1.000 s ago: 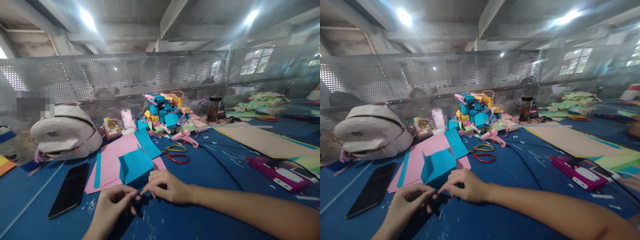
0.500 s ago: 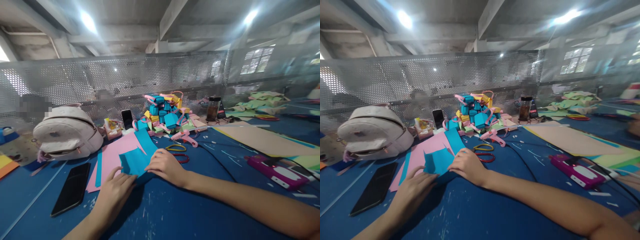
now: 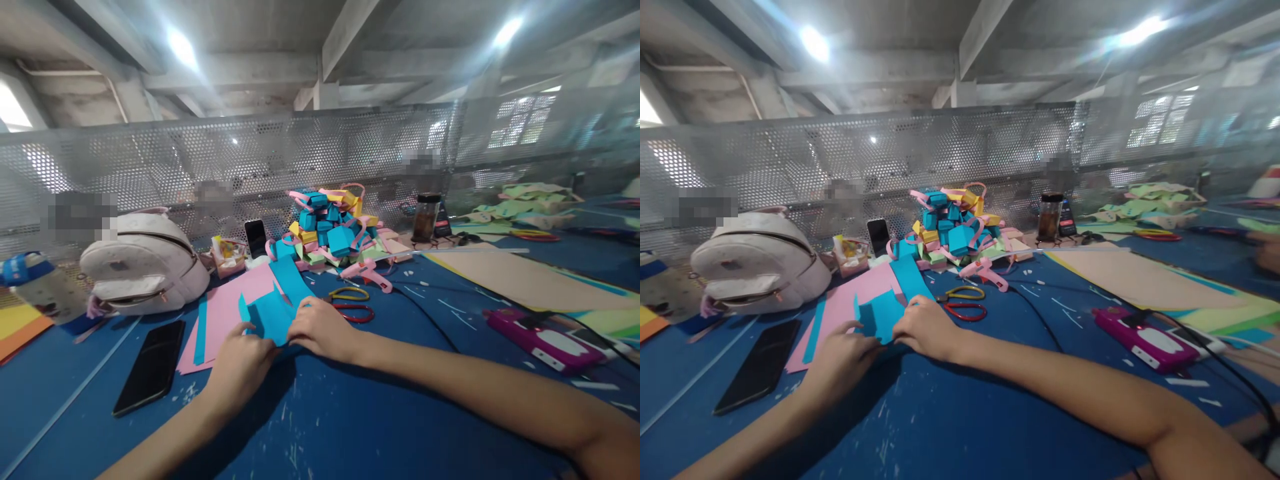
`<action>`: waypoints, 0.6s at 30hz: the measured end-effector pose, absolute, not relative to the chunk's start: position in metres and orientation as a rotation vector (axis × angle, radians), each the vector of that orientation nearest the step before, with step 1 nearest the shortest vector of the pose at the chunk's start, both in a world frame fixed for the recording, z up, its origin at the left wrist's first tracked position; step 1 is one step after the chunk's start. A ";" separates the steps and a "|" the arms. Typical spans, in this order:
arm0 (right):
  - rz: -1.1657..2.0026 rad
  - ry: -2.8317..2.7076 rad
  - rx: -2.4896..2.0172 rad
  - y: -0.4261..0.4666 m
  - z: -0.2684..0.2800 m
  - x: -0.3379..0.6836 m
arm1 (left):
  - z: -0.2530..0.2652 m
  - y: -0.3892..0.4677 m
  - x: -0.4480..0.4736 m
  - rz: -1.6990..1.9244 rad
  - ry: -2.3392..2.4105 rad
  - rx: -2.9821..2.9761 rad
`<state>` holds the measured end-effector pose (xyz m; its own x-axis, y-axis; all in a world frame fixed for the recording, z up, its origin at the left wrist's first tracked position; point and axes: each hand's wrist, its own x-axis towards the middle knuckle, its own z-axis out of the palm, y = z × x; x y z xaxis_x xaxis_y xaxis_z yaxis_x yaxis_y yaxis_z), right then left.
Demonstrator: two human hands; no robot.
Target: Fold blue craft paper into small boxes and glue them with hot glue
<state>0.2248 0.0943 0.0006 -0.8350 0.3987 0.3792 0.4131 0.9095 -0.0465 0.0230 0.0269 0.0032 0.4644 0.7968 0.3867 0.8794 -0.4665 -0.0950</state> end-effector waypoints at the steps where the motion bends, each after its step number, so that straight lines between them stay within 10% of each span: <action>1: -0.055 -2.691 -0.603 0.095 0.002 0.225 | 0.006 0.026 0.024 -0.401 -1.452 -2.434; 18: -0.212 -3.053 -0.580 0.091 0.023 0.204 | 0.018 0.023 0.035 0.017 -1.709 -2.540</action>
<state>0.2042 0.0911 0.0230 -0.9303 0.3630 0.0519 0.3667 0.9215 0.1281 0.0354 0.0229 0.0183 0.3780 0.9251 0.0357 0.9243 -0.3748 -0.0726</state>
